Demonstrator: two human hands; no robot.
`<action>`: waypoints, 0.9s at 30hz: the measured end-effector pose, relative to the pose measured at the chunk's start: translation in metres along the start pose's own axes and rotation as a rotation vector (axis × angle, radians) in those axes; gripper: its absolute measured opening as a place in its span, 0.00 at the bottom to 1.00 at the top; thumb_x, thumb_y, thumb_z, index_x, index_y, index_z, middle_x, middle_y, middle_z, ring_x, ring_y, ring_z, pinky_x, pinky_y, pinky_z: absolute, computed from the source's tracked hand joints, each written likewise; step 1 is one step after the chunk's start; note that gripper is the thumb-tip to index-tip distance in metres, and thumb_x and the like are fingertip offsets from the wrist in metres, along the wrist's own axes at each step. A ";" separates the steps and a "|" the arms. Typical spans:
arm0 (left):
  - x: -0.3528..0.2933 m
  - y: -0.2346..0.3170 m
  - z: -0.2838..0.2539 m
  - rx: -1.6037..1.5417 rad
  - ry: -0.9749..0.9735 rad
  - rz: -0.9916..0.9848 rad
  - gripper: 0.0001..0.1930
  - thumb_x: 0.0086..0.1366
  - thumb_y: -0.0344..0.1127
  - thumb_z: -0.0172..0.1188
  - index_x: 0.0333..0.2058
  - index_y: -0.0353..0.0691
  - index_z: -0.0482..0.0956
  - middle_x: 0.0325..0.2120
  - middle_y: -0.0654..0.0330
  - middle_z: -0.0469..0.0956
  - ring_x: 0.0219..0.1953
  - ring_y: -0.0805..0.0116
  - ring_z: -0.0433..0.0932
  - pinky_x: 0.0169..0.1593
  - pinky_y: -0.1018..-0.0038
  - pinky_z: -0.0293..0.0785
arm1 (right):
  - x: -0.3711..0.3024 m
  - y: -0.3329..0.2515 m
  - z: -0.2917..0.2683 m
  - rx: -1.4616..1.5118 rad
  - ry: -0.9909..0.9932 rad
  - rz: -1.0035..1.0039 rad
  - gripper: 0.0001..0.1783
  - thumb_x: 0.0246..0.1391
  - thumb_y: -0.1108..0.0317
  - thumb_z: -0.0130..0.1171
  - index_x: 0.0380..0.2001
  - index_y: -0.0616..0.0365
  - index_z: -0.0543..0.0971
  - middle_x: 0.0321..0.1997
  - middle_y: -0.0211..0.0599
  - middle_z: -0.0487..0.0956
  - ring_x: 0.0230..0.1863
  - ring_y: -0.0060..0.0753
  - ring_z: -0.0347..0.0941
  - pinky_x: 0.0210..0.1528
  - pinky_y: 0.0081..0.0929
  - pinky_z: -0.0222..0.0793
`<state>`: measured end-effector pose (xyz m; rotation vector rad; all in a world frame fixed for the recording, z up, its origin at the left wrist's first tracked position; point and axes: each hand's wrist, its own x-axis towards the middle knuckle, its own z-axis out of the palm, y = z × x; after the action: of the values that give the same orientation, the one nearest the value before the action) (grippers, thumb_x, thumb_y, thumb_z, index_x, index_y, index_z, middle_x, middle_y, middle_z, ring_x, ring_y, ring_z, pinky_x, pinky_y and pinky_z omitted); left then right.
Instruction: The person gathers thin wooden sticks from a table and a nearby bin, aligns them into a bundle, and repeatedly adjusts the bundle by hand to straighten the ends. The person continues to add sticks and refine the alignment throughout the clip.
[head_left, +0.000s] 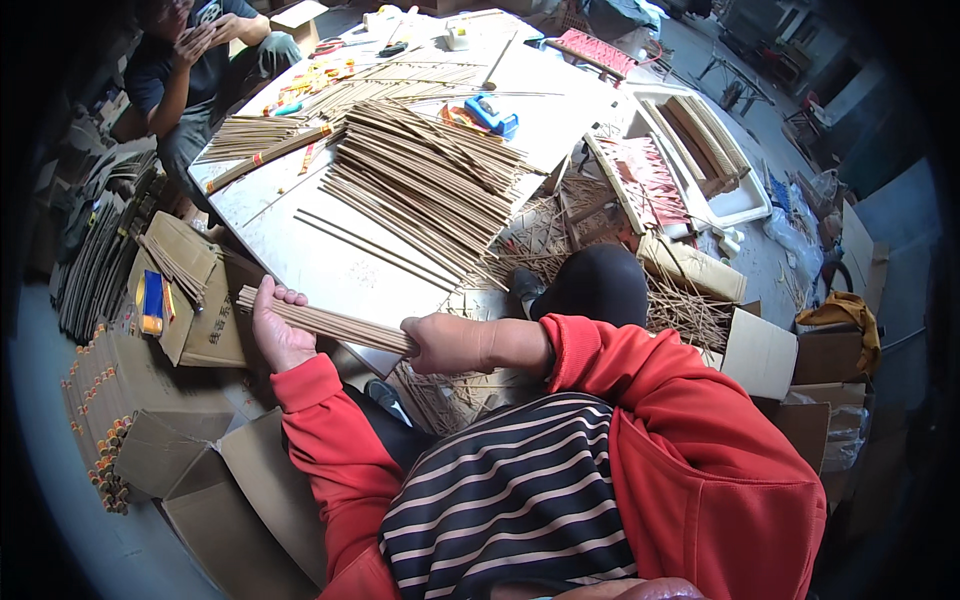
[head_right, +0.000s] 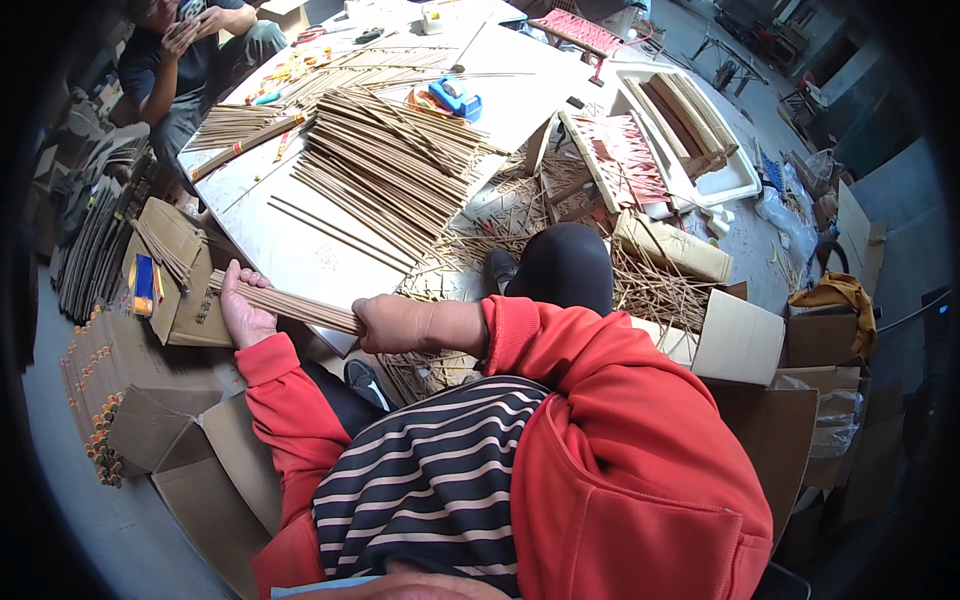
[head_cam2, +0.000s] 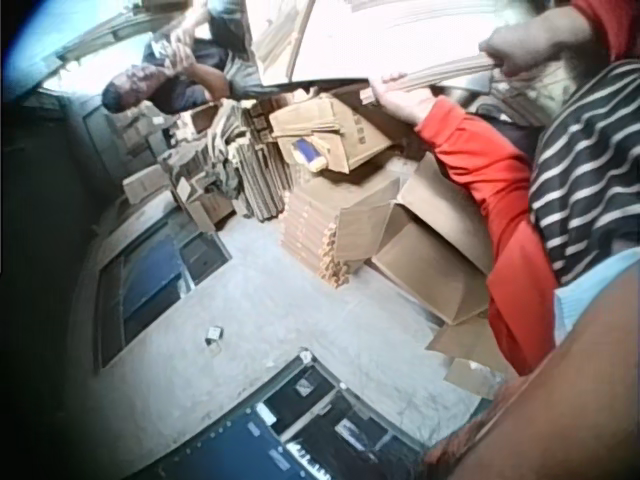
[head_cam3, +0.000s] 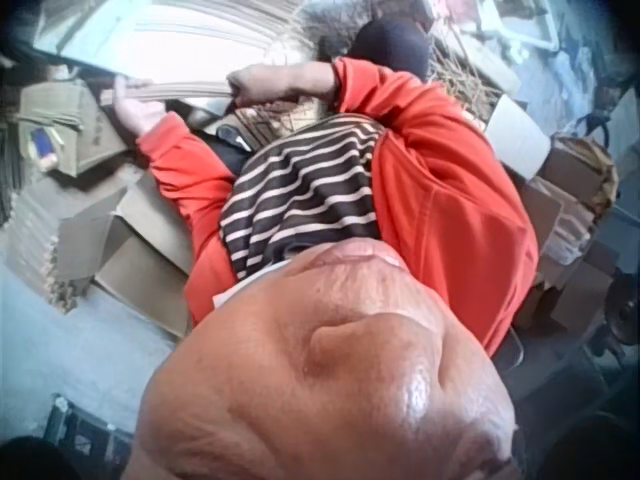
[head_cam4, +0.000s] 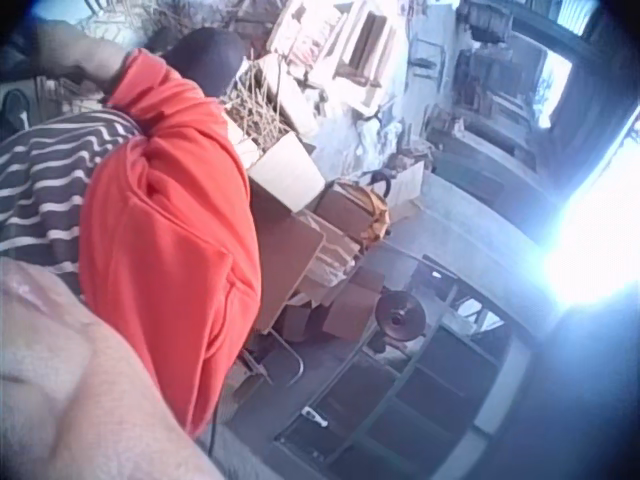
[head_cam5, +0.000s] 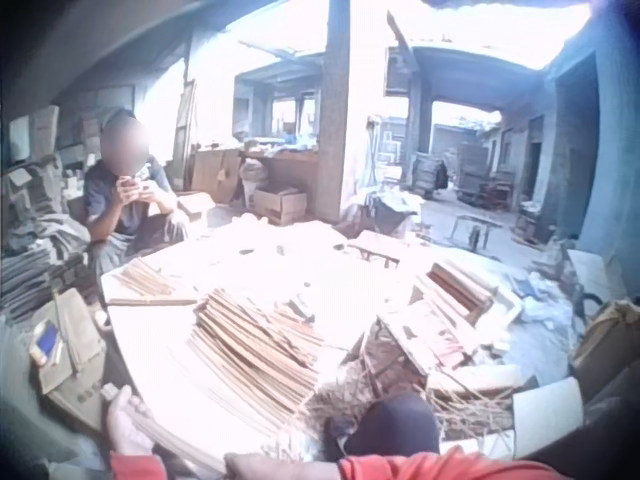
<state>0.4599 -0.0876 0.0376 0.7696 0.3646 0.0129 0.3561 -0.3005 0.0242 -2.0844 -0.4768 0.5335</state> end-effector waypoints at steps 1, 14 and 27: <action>0.005 0.003 -0.009 -0.052 -0.094 -0.061 0.11 0.60 0.36 0.55 0.21 0.44 0.66 0.16 0.68 0.65 0.18 0.77 0.63 0.26 0.78 0.65 | -0.002 -0.007 -0.002 0.100 -0.059 0.057 0.15 0.44 0.70 0.55 0.35 0.68 0.69 0.19 0.42 0.73 0.16 0.28 0.70 0.18 0.26 0.67; -0.006 -0.003 -0.004 0.090 0.038 0.116 0.11 0.58 0.35 0.57 0.20 0.42 0.66 0.16 0.67 0.65 0.20 0.76 0.65 0.26 0.78 0.66 | -0.008 -0.031 -0.013 -0.127 0.004 0.091 0.16 0.41 0.68 0.55 0.33 0.66 0.70 0.29 0.53 0.76 0.35 0.51 0.73 0.38 0.37 0.68; -0.025 -0.009 0.007 -0.025 -0.040 0.197 0.06 0.54 0.30 0.56 0.21 0.36 0.72 0.13 0.64 0.67 0.15 0.72 0.67 0.20 0.75 0.65 | 0.002 -0.018 0.008 -0.083 0.023 0.168 0.17 0.47 0.66 0.57 0.34 0.68 0.66 0.19 0.46 0.73 0.19 0.36 0.72 0.24 0.31 0.68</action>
<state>0.4375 -0.1028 0.0441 0.7778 0.2486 0.1867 0.3512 -0.2848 0.0353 -2.2205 -0.3171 0.5950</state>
